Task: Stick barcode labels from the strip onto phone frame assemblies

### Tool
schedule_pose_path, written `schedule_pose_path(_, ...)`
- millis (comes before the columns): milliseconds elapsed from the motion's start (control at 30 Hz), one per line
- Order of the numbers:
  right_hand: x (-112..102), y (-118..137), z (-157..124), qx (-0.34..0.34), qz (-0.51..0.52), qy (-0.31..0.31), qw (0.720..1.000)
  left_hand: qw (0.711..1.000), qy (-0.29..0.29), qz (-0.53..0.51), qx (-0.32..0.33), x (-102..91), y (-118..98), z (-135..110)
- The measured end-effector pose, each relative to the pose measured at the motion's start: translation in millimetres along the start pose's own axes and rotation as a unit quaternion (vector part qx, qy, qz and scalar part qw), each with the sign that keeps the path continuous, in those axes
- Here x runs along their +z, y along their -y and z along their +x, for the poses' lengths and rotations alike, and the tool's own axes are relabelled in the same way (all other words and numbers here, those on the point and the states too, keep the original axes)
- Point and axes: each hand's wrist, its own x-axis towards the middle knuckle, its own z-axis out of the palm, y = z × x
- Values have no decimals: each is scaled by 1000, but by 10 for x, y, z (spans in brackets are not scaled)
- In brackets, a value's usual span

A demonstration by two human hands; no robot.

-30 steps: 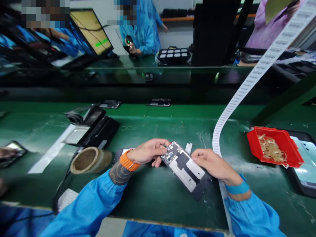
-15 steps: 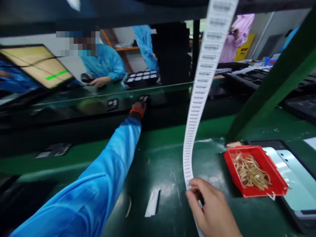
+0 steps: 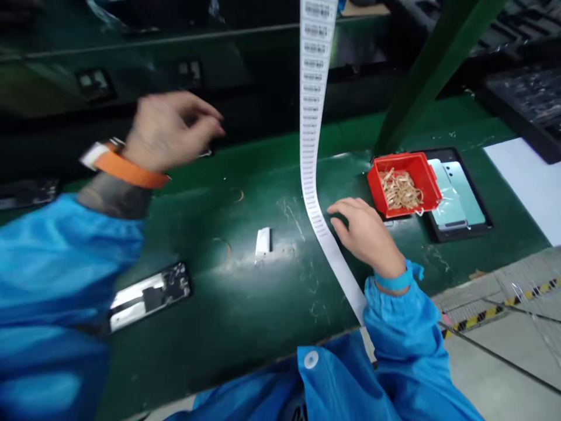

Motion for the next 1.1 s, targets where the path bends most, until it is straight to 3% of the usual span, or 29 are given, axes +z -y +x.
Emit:
schedule_pose_path(67, 94, -58, -70, -25, 9, 34, 999, 986, 76, 0, 150, 293, -282, -618)
schedule_pose_path(133, 224, -140, -137, -49, 10, 48, 998, 959, 147, -10, 244, 701, -465, -1133)
schedule_pose_path(233, 371, -287, -205, -67, -3, 33, 997, 959, 163, -1, 233, 1275, -544, -1540)
schedule_pose_path(333, 386, -395, -249, -93, -1, 56, 994, 964, 145, 25, 223, 1557, -504, -1616)
schedule_pose_path(433, 349, -433, -297, -123, 12, 73, 990, 963, 128, 36, 233, 1597, -462, -1601)
schedule_pose_path(733, 449, -399, -409, -167, -64, -13, 984, 963, 86, 67, 245, 1609, -485, -1644)
schedule_pose_path(967, 446, -426, -470, -233, -106, -61, 965, 961, 99, 118, 231, 1606, -507, -1628)
schedule_pose_path(1100, 455, -483, -432, -233, -105, -79, 964, 959, 103, 124, 234, 1604, -511, -1623)
